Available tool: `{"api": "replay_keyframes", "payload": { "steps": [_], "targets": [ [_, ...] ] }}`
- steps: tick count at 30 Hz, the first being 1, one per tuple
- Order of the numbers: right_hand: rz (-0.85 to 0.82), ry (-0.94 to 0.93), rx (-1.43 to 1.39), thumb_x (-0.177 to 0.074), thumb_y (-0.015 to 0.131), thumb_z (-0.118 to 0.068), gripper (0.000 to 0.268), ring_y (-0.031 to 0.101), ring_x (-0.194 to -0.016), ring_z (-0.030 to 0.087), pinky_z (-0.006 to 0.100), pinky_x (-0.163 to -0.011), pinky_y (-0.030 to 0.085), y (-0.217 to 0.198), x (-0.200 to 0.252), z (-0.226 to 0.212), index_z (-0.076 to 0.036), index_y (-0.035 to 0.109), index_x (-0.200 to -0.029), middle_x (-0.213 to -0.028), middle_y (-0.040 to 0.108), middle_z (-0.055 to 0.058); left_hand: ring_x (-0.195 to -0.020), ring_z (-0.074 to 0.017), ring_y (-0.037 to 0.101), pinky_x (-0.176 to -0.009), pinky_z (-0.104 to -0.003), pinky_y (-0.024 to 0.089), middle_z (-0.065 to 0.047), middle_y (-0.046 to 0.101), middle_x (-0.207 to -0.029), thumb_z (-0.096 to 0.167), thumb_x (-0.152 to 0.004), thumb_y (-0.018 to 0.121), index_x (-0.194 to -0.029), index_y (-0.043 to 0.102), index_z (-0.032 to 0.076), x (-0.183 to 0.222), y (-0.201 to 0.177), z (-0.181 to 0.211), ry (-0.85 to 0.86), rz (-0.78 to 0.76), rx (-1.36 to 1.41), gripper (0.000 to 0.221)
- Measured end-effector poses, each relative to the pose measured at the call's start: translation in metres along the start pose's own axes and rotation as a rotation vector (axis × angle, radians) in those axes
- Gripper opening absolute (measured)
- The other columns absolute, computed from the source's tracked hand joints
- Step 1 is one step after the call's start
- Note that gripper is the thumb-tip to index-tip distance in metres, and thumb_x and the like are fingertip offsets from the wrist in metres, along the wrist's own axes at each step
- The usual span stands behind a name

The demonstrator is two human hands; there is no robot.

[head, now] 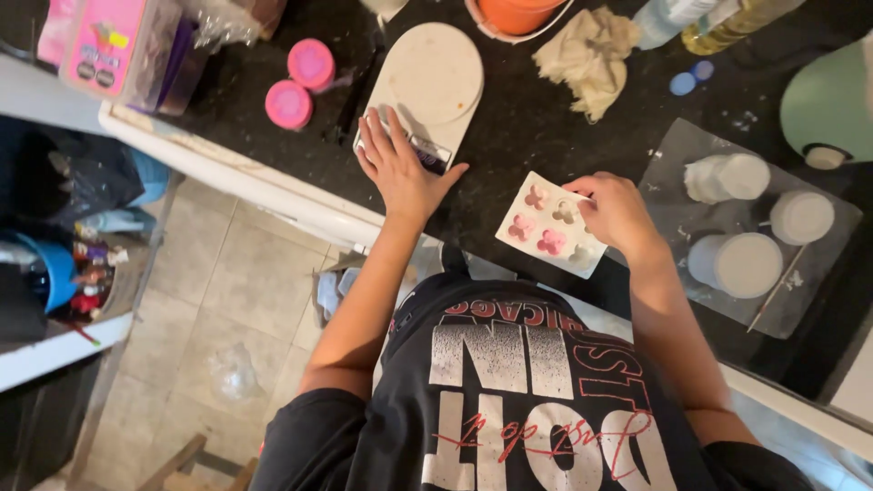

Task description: Preparing a silicone mold and mixing a powdered substance with water in a bowl

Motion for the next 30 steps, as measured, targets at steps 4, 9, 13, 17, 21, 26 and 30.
{"api": "replay_keyframes", "payload": {
  "steps": [4, 9, 13, 17, 21, 26, 30],
  "targets": [
    [-0.108, 0.133, 0.075, -0.09, 0.056, -0.011, 0.041, 0.068, -0.105, 0.032, 0.045, -0.089, 0.051, -0.011, 0.006, -0.009, -0.02, 0.075, -0.124, -0.118, 0.073, 0.009, -0.145, -0.0464, 0.039, -0.124, -0.056, 0.034, -0.03, 0.038, -0.152, 0.054, -0.094, 0.076, -0.154, 0.03, 0.0, -0.04, -0.024, 0.066, 0.297, 0.103, 0.458, 0.093],
    [0.09, 0.027, -0.034, -0.094, 0.066, -0.027, 0.044, 0.07, -0.108, 0.028, 0.044, -0.095, 0.052, -0.021, 0.017, -0.005, -0.007, 0.066, -0.134, -0.122, 0.066, 0.011, -0.087, -0.0219, 0.076, -0.084, -0.037, 0.055, -0.008, 0.079, -0.094, 0.06, -0.086, 0.06, -0.108, 0.063, 0.011, -0.153, 0.077, 0.094, -0.226, -0.144, 0.907, 0.053],
    [0.255, -0.034, -0.136, -0.089, 0.072, -0.023, 0.038, 0.073, -0.101, 0.022, 0.039, -0.091, 0.053, -0.025, 0.028, 0.014, -0.01, 0.071, -0.126, -0.114, 0.071, 0.007, -0.06, -0.0242, 0.082, -0.036, -0.033, 0.065, -0.019, 0.073, -0.115, 0.065, -0.072, 0.061, -0.116, 0.056, 0.004, -0.19, 0.073, 0.124, -0.514, -0.42, 0.968, 0.075],
    [0.531, -0.072, -0.367, -0.09, 0.078, -0.018, 0.055, 0.068, -0.109, 0.027, 0.038, -0.097, 0.054, -0.06, 0.017, 0.019, -0.002, 0.056, -0.139, -0.127, 0.065, 0.017, -0.056, -0.027, 0.077, -0.05, -0.037, 0.069, -0.019, 0.072, -0.08, 0.029, -0.089, 0.063, -0.094, 0.056, 0.005, -0.188, 0.062, 0.131, -0.476, -0.39, 1.223, 0.026],
    [0.889, -0.142, -0.607, -0.094, 0.085, -0.016, 0.072, 0.061, -0.126, 0.032, 0.041, -0.105, 0.055, -0.1, -0.039, 0.036, -0.003, 0.04, -0.148, -0.138, 0.06, 0.023, -0.054, -0.0282, 0.074, -0.051, -0.036, 0.065, -0.018, 0.065, -0.064, 0.027, -0.093, 0.066, -0.081, 0.044, 0.009, -0.165, 0.046, 0.134, -0.343, -0.303, 1.48, 0.031],
    [1.053, -0.223, -0.607, -0.092, 0.092, -0.025, 0.079, 0.059, -0.133, 0.033, 0.042, -0.112, 0.047, -0.108, -0.158, 0.082, -0.003, 0.039, -0.145, -0.144, 0.056, 0.022, -0.055, -0.0253, 0.072, -0.05, -0.034, 0.065, -0.017, 0.066, -0.07, 0.026, -0.096, 0.068, -0.102, 0.047, 0.008, -0.128, 0.028, 0.127, -0.222, -0.265, 1.61, 0.027],
    [1.387, -0.027, -0.525, -0.072, 0.104, -0.04, 0.081, 0.077, -0.1, 0.024, 0.038, -0.088, 0.057, -0.116, -0.189, 0.081, -0.014, 0.05, -0.127, -0.113, 0.079, 0.01, -0.057, -0.0246, 0.073, -0.052, -0.031, 0.063, -0.015, 0.064, -0.067, 0.021, -0.1, 0.064, -0.097, 0.045, 0.01, -0.08, -0.032, 0.133, -0.158, -0.297, 1.667, 0.022]
  ]
}}
Point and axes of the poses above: each hand's wrist, its own x-axis away from the middle knuckle, its own y-axis out of the palm, z = x × y, the point moved 5 cm from there along -x, towards the middle knuckle
